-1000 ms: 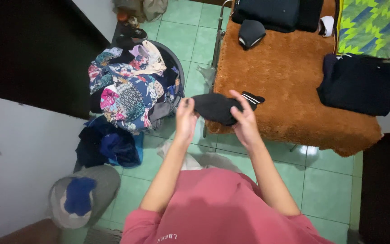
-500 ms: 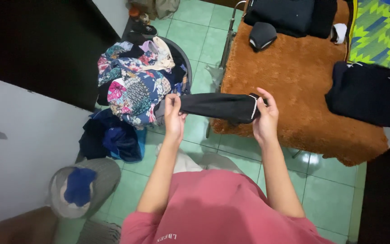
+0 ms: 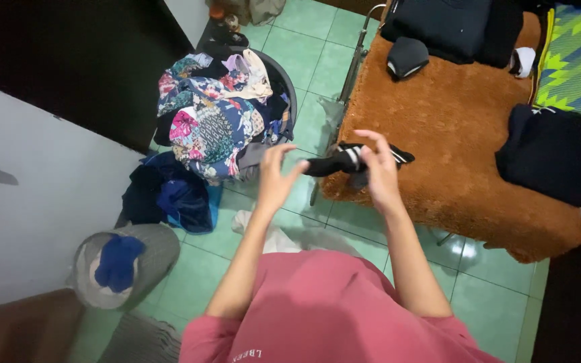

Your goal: Folding several pairs of socks and placing them on a brown surface.

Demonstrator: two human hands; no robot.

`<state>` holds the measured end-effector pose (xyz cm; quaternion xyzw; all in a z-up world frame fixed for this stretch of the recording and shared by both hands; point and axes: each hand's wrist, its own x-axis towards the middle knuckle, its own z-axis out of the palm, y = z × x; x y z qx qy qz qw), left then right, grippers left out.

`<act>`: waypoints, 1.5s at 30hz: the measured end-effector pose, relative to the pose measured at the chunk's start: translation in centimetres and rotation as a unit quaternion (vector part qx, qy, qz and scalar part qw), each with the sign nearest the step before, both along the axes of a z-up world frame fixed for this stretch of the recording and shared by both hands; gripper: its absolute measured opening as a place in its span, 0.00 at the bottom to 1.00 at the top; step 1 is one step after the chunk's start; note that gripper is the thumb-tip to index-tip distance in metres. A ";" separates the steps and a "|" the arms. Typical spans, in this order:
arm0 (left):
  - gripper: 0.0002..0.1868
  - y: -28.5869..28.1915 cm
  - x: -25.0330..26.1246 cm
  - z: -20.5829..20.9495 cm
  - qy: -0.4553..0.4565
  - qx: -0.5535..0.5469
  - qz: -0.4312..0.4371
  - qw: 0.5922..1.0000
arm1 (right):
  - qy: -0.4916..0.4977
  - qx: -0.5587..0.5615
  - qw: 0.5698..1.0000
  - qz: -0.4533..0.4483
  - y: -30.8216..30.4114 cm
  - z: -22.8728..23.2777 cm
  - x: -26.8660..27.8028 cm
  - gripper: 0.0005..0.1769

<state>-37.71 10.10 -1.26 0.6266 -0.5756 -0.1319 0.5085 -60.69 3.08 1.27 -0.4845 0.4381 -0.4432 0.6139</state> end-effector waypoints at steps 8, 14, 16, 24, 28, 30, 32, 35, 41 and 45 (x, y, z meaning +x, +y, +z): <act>0.13 0.5 -2.3 3.0 0.071 0.102 -0.084 0.989 | 0.002 -0.113 0.979 0.171 0.4 0.6 1.5 0.20; 0.09 0.7 -1.2 2.4 0.119 0.037 -0.039 0.991 | -0.048 0.026 0.991 0.122 0.1 0.5 1.0 0.26; 0.09 0.7 -1.0 2.0 0.131 0.039 -0.039 0.990 | -0.076 0.033 0.990 0.112 0.1 0.0 1.2 0.27; 0.11 0.3 0.0 0.5 0.182 0.085 0.048 0.978 | -0.041 0.041 0.995 0.084 1.0 -5.0 3.0 0.12; 0.12 0.6 0.7 -2.8 0.234 0.065 0.032 0.969 | 0.034 0.085 0.982 0.167 2.8 -5.9 5.7 0.14; 0.11 1.2 1.4 -3.5 0.251 0.069 0.021 0.965 | -0.058 0.145 0.976 0.153 3.3 -6.3 6.2 0.06; 0.11 2.2 2.7 -4.3 0.282 0.070 0.016 0.957 | -0.046 0.158 0.980 0.111 3.5 -4.2 6.3 0.06; 0.12 3.8 4.4 -6.3 0.347 0.079 -0.005 0.935 | -0.135 0.177 0.970 0.099 3.9 -4.0 5.9 0.05; 0.15 8.0 6.9 -2.6 0.341 0.091 -0.004 0.935 | -0.346 0.073 0.922 0.161 5.8 -4.8 6.1 0.05; 0.15 9.8 7.8 -2.6 0.368 0.093 -0.053 0.924 | -0.099 0.128 0.980 0.115 8.7 -2.6 8.3 0.10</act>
